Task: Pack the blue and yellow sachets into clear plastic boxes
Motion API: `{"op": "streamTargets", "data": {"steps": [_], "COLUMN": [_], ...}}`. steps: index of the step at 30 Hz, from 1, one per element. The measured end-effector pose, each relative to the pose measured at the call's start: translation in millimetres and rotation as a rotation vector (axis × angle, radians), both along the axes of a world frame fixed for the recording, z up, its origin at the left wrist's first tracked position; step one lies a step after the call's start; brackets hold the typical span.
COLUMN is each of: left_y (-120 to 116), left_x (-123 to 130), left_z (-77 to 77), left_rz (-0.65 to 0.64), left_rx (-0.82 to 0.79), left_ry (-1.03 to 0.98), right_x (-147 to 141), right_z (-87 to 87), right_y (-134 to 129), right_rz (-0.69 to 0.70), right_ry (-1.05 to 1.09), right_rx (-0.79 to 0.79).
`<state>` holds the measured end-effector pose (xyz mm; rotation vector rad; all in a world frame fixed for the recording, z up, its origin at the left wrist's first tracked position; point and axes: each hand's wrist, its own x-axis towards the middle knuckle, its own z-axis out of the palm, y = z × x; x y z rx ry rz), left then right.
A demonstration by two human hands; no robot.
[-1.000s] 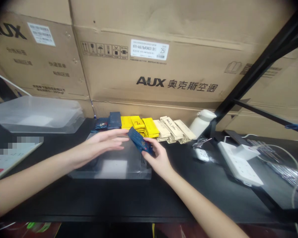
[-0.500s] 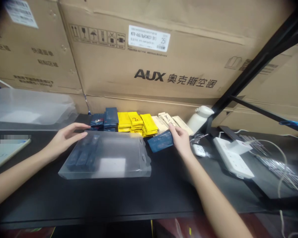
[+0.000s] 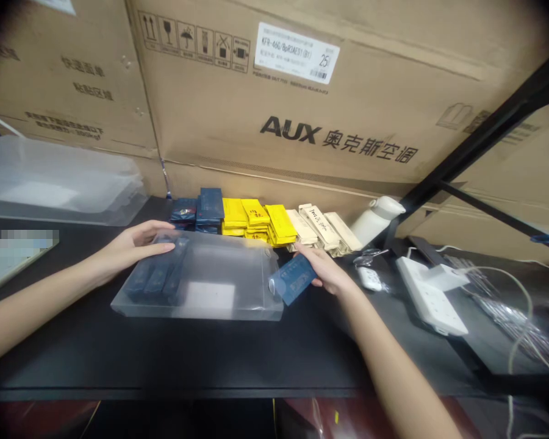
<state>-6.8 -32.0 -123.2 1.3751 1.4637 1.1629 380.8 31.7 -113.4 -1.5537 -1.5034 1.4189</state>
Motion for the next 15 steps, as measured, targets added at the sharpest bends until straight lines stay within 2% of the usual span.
{"op": "streamTargets", "data": {"steps": [3, 9, 12, 15], "left_y": [0, 0, 0, 0], "left_x": [1, 0, 0, 1], "left_z": [-0.6, -1.3, -0.5, 0.0], "left_rz": [0.004, -0.006, -0.005, 0.002], "left_rx": [-0.009, -0.019, -0.02, -0.017], "left_ry": [-0.009, -0.027, -0.015, -0.005], "right_x": [-1, -3, 3, 12], "right_z": [-2.6, -1.8, 3.8, 5.7], "right_y": [0, -5, -4, 0], "right_rz": [0.024, 0.243, 0.323, 0.332], "right_ry": [0.042, 0.118, 0.126, 0.054], "right_rx": [-0.048, -0.183, -0.193, -0.135]}}
